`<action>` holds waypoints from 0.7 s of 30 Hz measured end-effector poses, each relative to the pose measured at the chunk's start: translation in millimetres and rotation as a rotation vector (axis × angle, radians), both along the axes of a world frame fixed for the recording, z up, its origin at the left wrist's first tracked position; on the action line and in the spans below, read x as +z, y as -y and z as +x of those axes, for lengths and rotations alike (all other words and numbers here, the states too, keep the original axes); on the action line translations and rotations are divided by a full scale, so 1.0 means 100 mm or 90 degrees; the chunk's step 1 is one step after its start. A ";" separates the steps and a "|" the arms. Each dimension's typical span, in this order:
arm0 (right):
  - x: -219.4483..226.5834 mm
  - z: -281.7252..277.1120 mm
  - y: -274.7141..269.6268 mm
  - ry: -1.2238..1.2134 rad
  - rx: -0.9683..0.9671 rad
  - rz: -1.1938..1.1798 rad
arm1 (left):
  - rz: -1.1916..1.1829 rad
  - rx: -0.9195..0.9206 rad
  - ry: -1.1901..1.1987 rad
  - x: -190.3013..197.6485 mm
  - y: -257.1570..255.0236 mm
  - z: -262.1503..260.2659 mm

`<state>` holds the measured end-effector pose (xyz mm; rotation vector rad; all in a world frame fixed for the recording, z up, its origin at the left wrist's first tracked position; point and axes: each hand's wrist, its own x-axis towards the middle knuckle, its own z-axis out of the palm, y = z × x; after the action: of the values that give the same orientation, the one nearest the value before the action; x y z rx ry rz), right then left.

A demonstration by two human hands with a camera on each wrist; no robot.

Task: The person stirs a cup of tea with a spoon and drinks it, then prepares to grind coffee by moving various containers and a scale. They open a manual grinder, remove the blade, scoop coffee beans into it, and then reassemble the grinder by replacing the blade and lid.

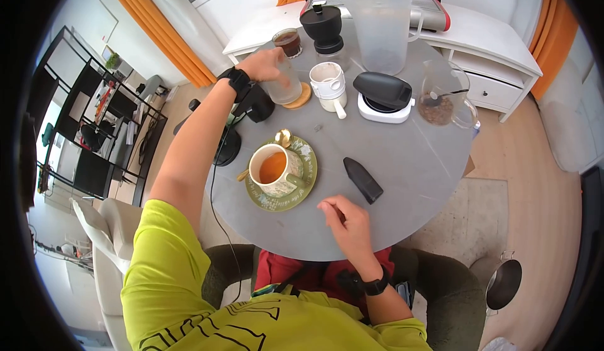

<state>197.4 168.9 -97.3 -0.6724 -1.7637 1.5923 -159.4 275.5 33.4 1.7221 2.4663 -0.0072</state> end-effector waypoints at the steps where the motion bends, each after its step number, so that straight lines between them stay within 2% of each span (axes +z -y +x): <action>1: 0.00 0.00 0.00 0.002 0.003 -0.001 | 0.001 0.001 -0.001 0.01 0.01 0.01; 10: -0.04 -0.01 0.00 -0.004 -0.008 0.006 | 0.017 0.017 0.016 0.02 0.00 0.06; 16: -0.03 0.00 0.00 0.001 0.003 -0.005 | 0.015 0.032 -0.040 -0.03 -0.01 0.02; 21: -0.08 -0.02 0.01 -0.017 -0.014 0.003 | 0.032 0.036 -0.010 -0.04 0.00 0.04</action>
<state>195.3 168.2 -104.8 -0.6624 -1.7351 1.5748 -155.2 275.6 28.9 1.6775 2.5455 0.0482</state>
